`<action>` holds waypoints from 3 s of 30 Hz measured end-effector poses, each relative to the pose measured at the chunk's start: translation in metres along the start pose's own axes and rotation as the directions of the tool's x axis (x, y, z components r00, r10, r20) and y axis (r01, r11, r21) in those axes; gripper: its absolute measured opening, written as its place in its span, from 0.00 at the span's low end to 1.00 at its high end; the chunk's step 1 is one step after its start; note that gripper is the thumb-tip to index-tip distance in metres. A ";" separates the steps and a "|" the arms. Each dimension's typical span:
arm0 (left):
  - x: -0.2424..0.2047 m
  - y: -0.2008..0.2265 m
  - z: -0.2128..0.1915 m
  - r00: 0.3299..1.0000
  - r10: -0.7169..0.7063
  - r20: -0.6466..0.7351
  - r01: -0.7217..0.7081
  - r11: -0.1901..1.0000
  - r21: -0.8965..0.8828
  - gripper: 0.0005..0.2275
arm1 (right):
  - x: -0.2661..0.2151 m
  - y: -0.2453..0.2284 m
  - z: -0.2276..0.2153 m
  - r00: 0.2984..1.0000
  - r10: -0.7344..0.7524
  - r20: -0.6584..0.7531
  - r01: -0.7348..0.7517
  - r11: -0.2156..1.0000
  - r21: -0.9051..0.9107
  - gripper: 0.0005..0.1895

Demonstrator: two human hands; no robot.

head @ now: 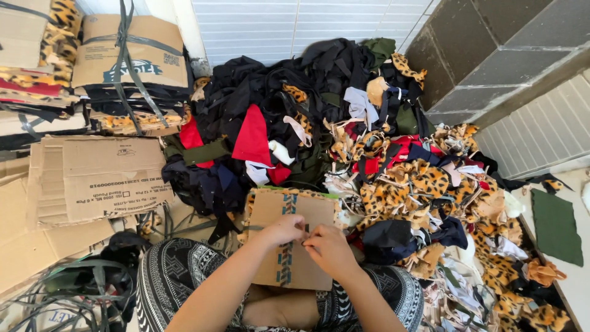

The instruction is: The person picks up fabric scraps from a large pile, sorts through them, and then uses a plastic strap to bundle cardboard pieces and fabric into a stack.

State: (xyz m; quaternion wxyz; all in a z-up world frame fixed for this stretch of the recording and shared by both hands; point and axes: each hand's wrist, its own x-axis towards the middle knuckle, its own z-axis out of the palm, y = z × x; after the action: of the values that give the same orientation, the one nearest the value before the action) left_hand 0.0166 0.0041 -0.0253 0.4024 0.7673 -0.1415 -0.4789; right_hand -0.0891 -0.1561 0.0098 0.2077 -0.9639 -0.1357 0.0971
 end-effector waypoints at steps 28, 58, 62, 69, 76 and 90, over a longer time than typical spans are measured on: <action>0.006 -0.044 0.047 0.198 0.968 -0.153 -0.252 0.201 0.947 0.04 | 0.035 0.014 -0.002 0.789 0.491 0.369 -0.588 0.777 0.226 0.34; -0.027 -0.065 0.008 0.813 0.486 -0.320 -0.267 0.800 0.537 0.12 | 0.068 0.051 0.055 0.845 0.530 -0.069 -0.017 0.157 0.987 0.08; -0.023 -0.089 0.000 0.812 0.455 -0.367 -0.197 0.804 0.561 0.11 | 0.069 0.083 0.055 0.831 0.556 -0.018 -0.058 0.118 0.991 0.10; -0.022 -0.097 -0.011 0.860 0.278 -0.428 -0.169 0.946 0.275 0.08 | 0.054 0.038 0.008 0.960 0.269 0.074 -0.275 0.865 0.419 0.19; -0.017 -0.045 0.000 0.842 0.299 -0.450 -0.248 0.954 0.169 0.08 | 0.066 0.028 0.030 0.956 0.254 0.145 -0.259 0.966 0.013 0.16; -0.006 -0.064 0.019 0.780 0.445 -0.440 -0.308 0.885 0.348 0.07 | 0.054 0.024 0.044 0.807 0.551 0.211 -0.540 0.546 0.641 0.24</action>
State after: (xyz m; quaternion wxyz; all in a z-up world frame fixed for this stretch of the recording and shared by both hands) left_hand -0.0136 0.0388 -0.0742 0.4104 0.8668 -0.2428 -0.1459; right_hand -0.0432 -0.1442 -0.0471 0.5024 -0.8149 0.2164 0.1916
